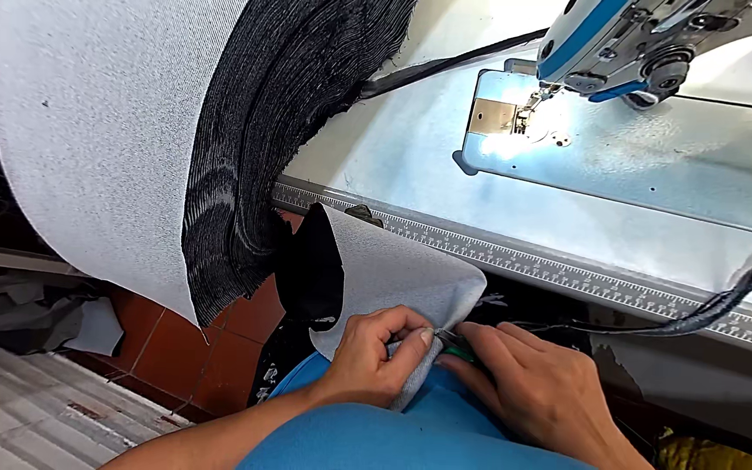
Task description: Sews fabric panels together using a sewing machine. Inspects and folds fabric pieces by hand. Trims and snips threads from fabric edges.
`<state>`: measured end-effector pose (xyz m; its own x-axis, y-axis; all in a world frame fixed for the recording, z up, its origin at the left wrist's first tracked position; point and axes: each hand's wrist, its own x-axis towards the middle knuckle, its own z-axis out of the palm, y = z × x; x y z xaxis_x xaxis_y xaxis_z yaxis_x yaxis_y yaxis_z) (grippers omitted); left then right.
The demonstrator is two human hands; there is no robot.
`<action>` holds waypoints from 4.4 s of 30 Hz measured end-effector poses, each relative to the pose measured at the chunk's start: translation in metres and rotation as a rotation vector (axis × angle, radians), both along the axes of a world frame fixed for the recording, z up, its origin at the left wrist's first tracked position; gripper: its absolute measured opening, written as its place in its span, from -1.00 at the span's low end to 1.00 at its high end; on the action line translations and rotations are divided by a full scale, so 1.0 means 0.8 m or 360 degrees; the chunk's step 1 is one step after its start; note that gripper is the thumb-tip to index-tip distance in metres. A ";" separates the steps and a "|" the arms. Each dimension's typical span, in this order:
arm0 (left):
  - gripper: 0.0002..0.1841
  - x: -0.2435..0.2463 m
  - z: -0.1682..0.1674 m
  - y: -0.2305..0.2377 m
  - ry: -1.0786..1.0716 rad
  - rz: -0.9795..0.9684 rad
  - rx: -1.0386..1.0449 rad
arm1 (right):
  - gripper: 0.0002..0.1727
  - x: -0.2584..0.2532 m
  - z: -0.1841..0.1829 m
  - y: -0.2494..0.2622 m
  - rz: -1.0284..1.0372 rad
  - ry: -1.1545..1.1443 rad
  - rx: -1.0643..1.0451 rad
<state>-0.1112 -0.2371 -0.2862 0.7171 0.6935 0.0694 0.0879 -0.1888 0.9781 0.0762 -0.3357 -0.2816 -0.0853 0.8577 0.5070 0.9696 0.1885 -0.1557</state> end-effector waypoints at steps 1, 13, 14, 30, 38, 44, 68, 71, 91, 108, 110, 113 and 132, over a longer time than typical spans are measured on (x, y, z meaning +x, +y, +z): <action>-0.72 0.000 -0.001 0.001 -0.0010 -0.0012 0.0024 | -0.43 0.000 0.002 0.000 0.0005 -0.0070 0.0022; -0.72 -0.001 -0.007 -0.003 -0.0061 -0.0027 0.0065 | -0.48 -0.002 0.003 -0.003 0.0066 -0.0204 -0.0028; -0.72 -0.001 -0.008 -0.003 -0.0058 -0.0025 0.0063 | -0.48 -0.001 0.002 -0.004 0.0073 -0.0202 -0.0034; -0.73 0.000 -0.007 -0.005 -0.0074 -0.0060 0.0112 | -0.43 0.005 -0.009 -0.013 0.0101 0.0027 -0.0094; -0.74 -0.001 -0.008 -0.004 -0.0076 -0.0130 0.0184 | -0.49 0.005 0.002 -0.013 0.0111 -0.0245 -0.0044; -0.72 -0.002 -0.007 -0.002 -0.0104 -0.0116 0.0088 | -0.37 0.025 0.008 -0.020 -0.0034 0.0393 -0.0202; -0.84 -0.009 0.004 0.036 -0.0369 -0.0231 0.1933 | -0.21 0.037 0.008 -0.020 0.0058 0.1069 -0.0635; -0.85 -0.006 0.005 0.034 -0.0349 -0.0291 0.1981 | -0.37 0.031 0.025 -0.027 0.0081 0.0901 -0.0693; -0.88 -0.004 0.006 0.033 -0.0380 -0.0408 0.2040 | -0.37 0.022 0.040 -0.015 0.0067 0.0034 -0.0507; -0.88 -0.004 0.006 0.032 -0.0388 -0.0443 0.2046 | -0.35 0.021 0.041 -0.016 0.0085 0.0030 -0.0562; -0.88 -0.004 0.006 0.032 -0.0384 -0.0449 0.2050 | -0.35 0.020 0.041 -0.016 0.0078 0.0024 -0.0559; -0.87 -0.004 0.005 0.031 -0.0386 -0.0450 0.2039 | -0.34 0.019 0.039 -0.016 0.0067 0.0055 -0.0556; -0.88 -0.003 0.006 0.031 -0.0413 -0.0424 0.1995 | -0.36 0.025 0.036 -0.021 0.0082 0.0247 -0.0592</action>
